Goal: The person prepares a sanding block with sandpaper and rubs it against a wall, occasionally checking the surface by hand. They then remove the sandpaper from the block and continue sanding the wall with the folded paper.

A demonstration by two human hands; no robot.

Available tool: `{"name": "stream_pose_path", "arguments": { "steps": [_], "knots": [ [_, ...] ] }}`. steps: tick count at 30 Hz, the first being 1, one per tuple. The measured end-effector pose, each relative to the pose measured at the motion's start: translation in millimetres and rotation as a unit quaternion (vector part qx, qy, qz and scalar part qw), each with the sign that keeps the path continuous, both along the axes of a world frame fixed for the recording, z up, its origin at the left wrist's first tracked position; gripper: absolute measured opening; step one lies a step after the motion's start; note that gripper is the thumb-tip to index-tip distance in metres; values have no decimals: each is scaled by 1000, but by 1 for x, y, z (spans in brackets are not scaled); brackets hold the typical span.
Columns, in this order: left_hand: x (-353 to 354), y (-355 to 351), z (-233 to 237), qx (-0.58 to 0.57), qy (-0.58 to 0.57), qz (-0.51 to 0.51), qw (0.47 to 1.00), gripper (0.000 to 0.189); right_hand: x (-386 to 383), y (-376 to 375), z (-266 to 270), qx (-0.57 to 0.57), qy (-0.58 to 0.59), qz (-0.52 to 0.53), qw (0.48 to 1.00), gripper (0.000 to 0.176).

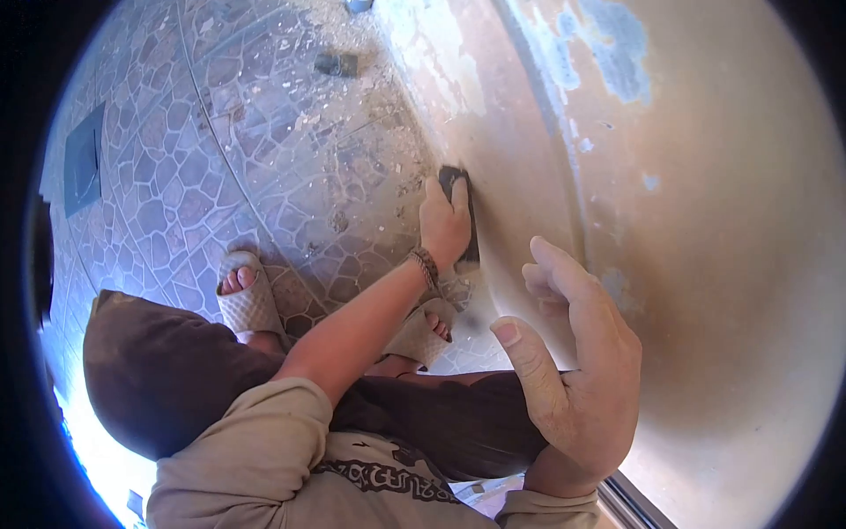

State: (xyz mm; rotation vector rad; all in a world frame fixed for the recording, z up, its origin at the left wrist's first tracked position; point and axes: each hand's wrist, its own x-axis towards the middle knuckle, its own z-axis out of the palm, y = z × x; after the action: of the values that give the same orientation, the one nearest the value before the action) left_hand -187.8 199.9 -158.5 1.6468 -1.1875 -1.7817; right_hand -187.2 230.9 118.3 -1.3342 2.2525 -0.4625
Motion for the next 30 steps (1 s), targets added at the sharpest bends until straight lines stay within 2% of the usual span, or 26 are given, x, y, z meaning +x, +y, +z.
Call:
{"name": "stream_pose_path", "arguments": {
  "steps": [1, 3, 5, 6, 9, 11, 14, 16, 18, 21, 22, 23, 25, 28, 29, 30],
  "knots": [
    [-4, -12, -15, -94, -2, 67, 993, 42, 0, 2, 0, 13, 2, 2, 1000, 50],
    [4, -93, -4, -86, -14, 102, 991, 47, -3, 8, 0, 27, 13, 0, 1000, 50],
    [10, -166, -24, -141, -63, 81, 985, 49, -3, 13, 0, 26, 2, -18, 999, 51],
    [12, -176, -30, -158, -79, 70, 982, 51, -3, 16, 1, 28, -3, -25, 999, 51],
    [7, -102, -10, -75, -29, 41, 996, 42, -6, 13, 1, 45, 10, -2, 999, 52],
    [-11, -19, 2, -149, 29, 132, 980, 40, -5, 4, 0, 31, 9, 17, 999, 52],
    [-1, -29, 20, -38, 21, 65, 997, 39, -4, -8, -9, 22, 8, 50, 999, 51],
    [4, -80, -2, -117, -6, 81, 990, 40, -3, -10, -12, 32, 5, 61, 998, 51],
    [20, -152, -21, -93, -12, 35, 995, 45, -6, -6, -14, 52, 6, 59, 997, 51],
    [21, -153, -12, -128, -13, 40, 991, 48, -8, 1, -12, 64, 13, 34, 997, 51],
    [9, -115, -3, -120, -9, 73, 990, 46, -8, -2, -11, 61, 15, 35, 997, 51],
    [1, -78, 10, -175, 30, 121, 977, 43, -8, -4, -11, 61, 16, 36, 997, 51],
    [-8, -27, 27, -77, 82, 106, 988, 41, -8, -12, -13, 64, 20, 47, 997, 51],
    [4, -66, 26, -101, 65, 103, 987, 43, -7, -20, -21, 72, 10, 71, 995, 50],
    [8, -95, 17, -91, -6, 70, 993, 45, -7, -20, -23, 74, 3, 69, 995, 50],
    [11, -125, -1, -99, 4, 92, 991, 47, -7, -19, -26, 73, -1, 67, 995, 50]
  ]
}}
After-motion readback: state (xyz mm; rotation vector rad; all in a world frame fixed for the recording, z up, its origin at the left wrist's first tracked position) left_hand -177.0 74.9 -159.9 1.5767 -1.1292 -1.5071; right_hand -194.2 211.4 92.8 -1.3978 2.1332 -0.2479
